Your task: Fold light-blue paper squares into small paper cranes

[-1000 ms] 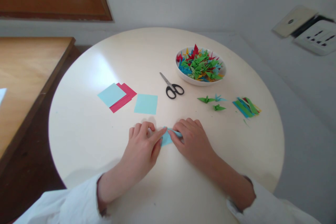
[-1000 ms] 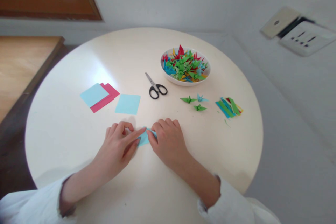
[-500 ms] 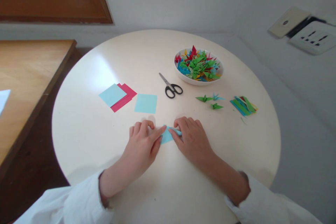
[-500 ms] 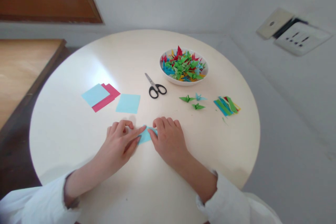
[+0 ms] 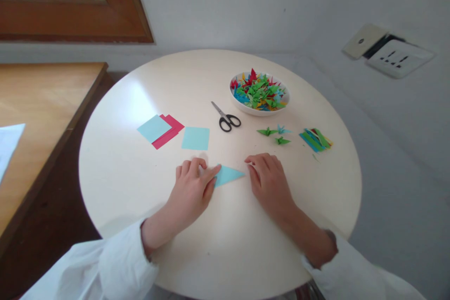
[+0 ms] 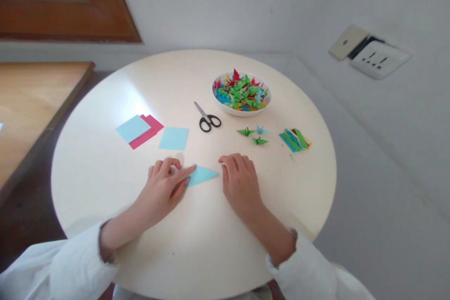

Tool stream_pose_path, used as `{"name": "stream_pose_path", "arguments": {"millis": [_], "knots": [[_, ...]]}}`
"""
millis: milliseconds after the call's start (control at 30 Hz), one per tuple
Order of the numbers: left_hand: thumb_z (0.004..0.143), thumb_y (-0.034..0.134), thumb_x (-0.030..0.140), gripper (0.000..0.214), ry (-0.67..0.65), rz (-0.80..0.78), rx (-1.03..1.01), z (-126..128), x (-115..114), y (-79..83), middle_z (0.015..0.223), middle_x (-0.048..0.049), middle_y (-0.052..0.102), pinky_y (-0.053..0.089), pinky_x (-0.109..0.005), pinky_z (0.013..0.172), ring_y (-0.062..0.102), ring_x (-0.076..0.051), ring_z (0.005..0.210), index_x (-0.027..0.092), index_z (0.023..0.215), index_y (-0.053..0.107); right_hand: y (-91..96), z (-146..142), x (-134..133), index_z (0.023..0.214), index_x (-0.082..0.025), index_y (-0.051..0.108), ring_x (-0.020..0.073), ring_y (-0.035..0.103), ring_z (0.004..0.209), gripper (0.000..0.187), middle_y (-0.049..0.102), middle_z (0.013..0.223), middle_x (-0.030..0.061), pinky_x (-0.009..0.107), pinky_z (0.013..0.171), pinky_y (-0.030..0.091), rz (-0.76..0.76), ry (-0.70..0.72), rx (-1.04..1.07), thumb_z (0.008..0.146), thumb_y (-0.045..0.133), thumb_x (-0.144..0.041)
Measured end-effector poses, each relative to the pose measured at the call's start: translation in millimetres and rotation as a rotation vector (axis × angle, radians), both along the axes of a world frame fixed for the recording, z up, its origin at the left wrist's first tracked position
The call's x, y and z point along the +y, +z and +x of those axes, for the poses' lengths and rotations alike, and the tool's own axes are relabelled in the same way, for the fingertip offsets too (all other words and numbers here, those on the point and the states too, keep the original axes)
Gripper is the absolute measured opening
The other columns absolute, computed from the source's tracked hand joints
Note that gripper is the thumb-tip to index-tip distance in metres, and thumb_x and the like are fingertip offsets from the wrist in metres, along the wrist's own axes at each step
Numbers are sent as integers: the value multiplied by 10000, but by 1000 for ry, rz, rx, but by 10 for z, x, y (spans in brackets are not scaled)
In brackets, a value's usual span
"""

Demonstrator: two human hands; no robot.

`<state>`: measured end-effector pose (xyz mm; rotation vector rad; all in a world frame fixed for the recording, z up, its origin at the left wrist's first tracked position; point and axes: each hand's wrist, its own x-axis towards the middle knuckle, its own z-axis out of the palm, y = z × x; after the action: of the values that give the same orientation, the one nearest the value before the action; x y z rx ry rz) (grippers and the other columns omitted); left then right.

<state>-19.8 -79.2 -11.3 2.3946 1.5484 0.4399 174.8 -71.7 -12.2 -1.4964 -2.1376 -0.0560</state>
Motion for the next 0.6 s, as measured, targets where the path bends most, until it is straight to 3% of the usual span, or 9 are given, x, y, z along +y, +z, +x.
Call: {"name": "stream_pose_path", "arguments": {"millis": [100, 167, 333, 600], "knots": [[852, 416, 178, 361, -1, 14, 2, -1, 1, -7, 990, -110, 477, 364, -403, 731, 414, -243, 868, 234, 1171, 575, 27, -69, -136, 968, -142, 573, 199, 542, 887, 223, 624, 912, 96, 332, 783, 403, 124, 160, 26, 854, 401, -60], [851, 420, 185, 358, 2, 15, 8, 1, 5, -8, 993, -110, 475, 364, -403, 729, 414, -245, 868, 237, 1167, 578, 13, -135, -229, 1022, -109, 568, 195, 546, 933, 248, 638, 950, 107, 332, 810, 403, 123, 245, -28, 846, 405, -47], [838, 428, 167, 370, 12, 1, 12, 6, 11, -7, 1000, -109, 475, 369, -410, 750, 419, -251, 884, 231, 1169, 579, -35, -244, -354, 1044, -109, 579, 196, 558, 899, 227, 655, 974, 93, 354, 815, 394, 24, 214, -143, 875, 447, -184], [799, 397, 44, 474, -19, -38, 28, -28, 53, -17, 1000, -101, 474, 384, -406, 771, 436, -237, 886, 244, 1195, 564, 16, -263, -430, 1124, -173, 561, 203, 541, 1007, 302, 639, 1078, 86, 409, 884, 294, -51, 177, -249, 897, 439, -332]]}}
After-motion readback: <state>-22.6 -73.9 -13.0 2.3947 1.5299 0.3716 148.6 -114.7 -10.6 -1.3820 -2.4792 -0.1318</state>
